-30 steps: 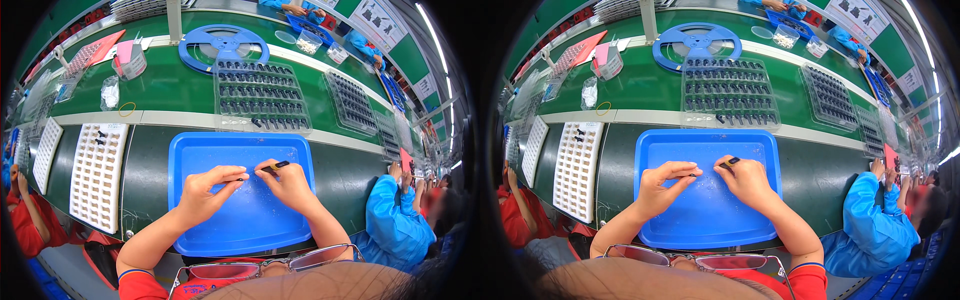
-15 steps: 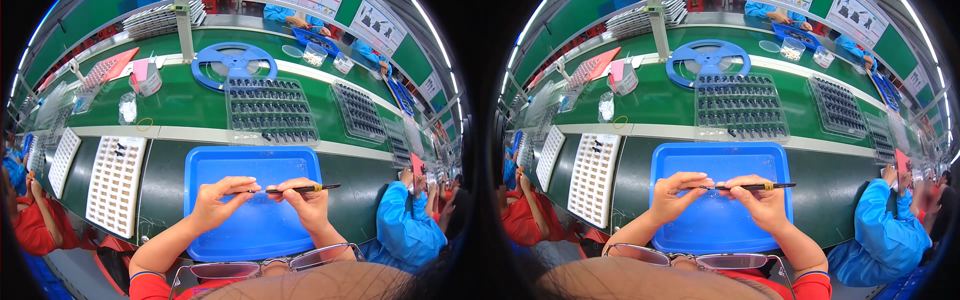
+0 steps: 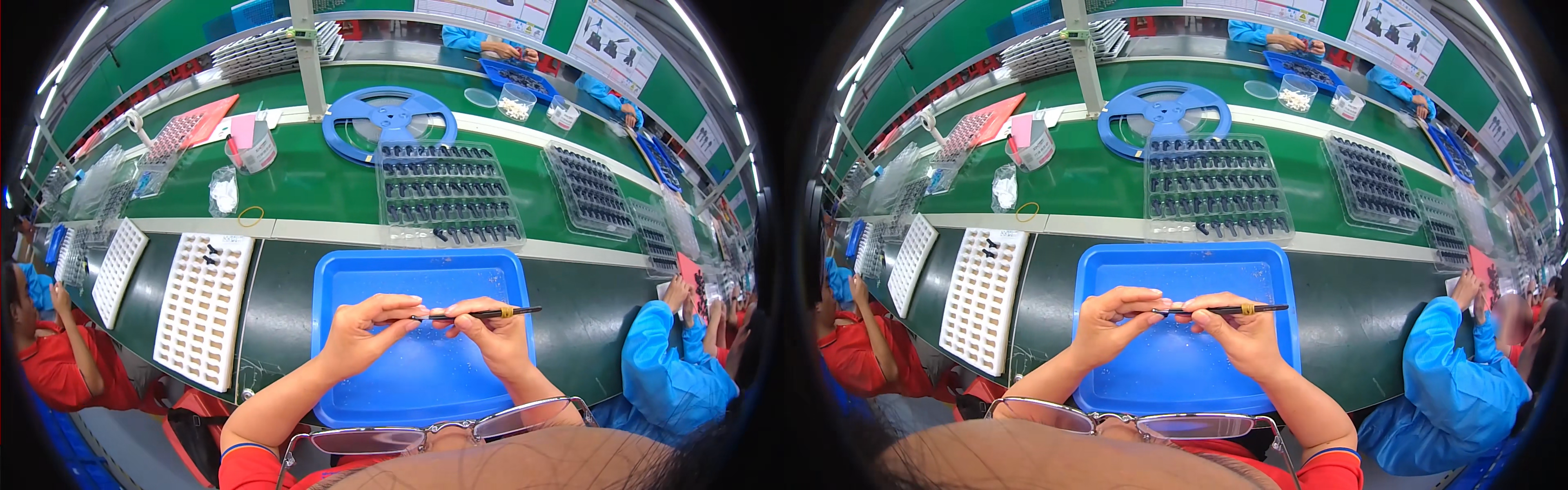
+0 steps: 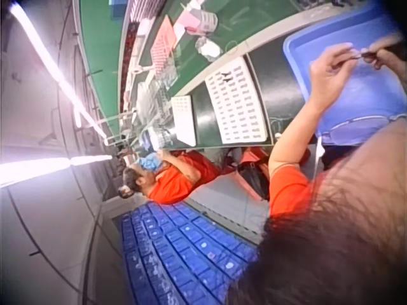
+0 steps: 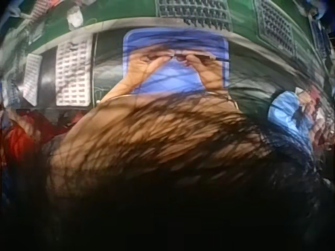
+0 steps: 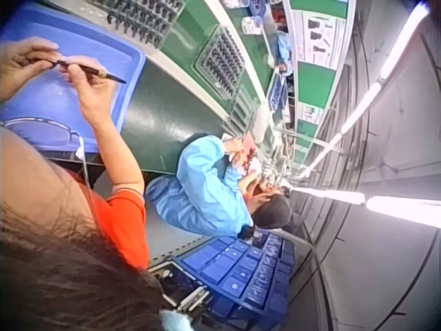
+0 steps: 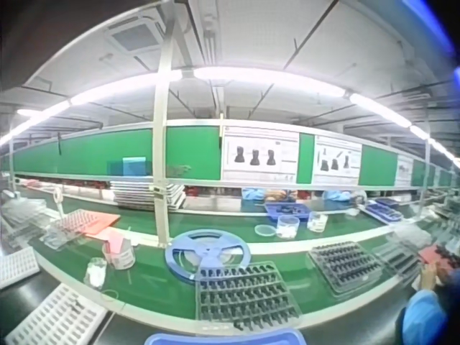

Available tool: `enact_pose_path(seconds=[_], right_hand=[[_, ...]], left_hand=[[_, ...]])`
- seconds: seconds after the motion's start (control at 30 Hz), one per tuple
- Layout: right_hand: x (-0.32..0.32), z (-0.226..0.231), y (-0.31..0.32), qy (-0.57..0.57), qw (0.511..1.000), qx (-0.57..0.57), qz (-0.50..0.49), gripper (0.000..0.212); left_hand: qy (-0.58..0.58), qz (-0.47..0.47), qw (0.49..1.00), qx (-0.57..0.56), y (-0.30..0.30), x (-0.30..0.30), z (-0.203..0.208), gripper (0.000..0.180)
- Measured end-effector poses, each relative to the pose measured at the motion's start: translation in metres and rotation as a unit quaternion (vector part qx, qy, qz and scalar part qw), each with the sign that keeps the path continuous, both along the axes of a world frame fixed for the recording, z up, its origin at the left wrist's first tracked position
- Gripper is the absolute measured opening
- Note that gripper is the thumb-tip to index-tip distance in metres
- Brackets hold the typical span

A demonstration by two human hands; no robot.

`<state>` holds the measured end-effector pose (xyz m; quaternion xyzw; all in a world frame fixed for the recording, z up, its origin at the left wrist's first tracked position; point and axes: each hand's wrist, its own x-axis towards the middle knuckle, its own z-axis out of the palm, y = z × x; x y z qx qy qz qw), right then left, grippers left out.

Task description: Assembling tiny components onto a circuit board or sub-assembly using precision tools.

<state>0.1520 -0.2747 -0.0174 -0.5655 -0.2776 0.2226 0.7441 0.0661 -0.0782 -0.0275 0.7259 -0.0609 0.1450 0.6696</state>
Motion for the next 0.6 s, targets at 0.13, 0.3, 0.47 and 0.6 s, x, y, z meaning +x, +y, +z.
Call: enact_pose_path(seconds=[0.13, 0.3, 0.47, 0.6], right_hand=[[-0.0017, 0.0002, -0.0010, 0.002, 1.000, 0.001, 0.001, 0.014], [-0.0026, -0.0011, -0.0026, -0.013, 1.000, 0.007, 0.003, 0.015], [0.0001, -0.0018, -0.0040, -0.001, 1.000, 0.012, -0.002, 0.016], [0.0031, -0.0034, 0.0004, 0.005, 1.000, 0.020, -0.008, 0.014]], left_hand=[[0.002, -0.001, 1.000, -0.016, -0.0008, -0.0020, -0.0012, 0.029], [0.007, -0.007, 0.999, -0.035, -0.0015, -0.0023, 0.0004, 0.028], [0.000, -0.011, 1.000, -0.009, -0.0007, 0.0020, 0.0019, 0.028], [-0.006, 0.009, 1.000, 0.015, 0.0029, 0.0014, -0.0017, 0.028]])
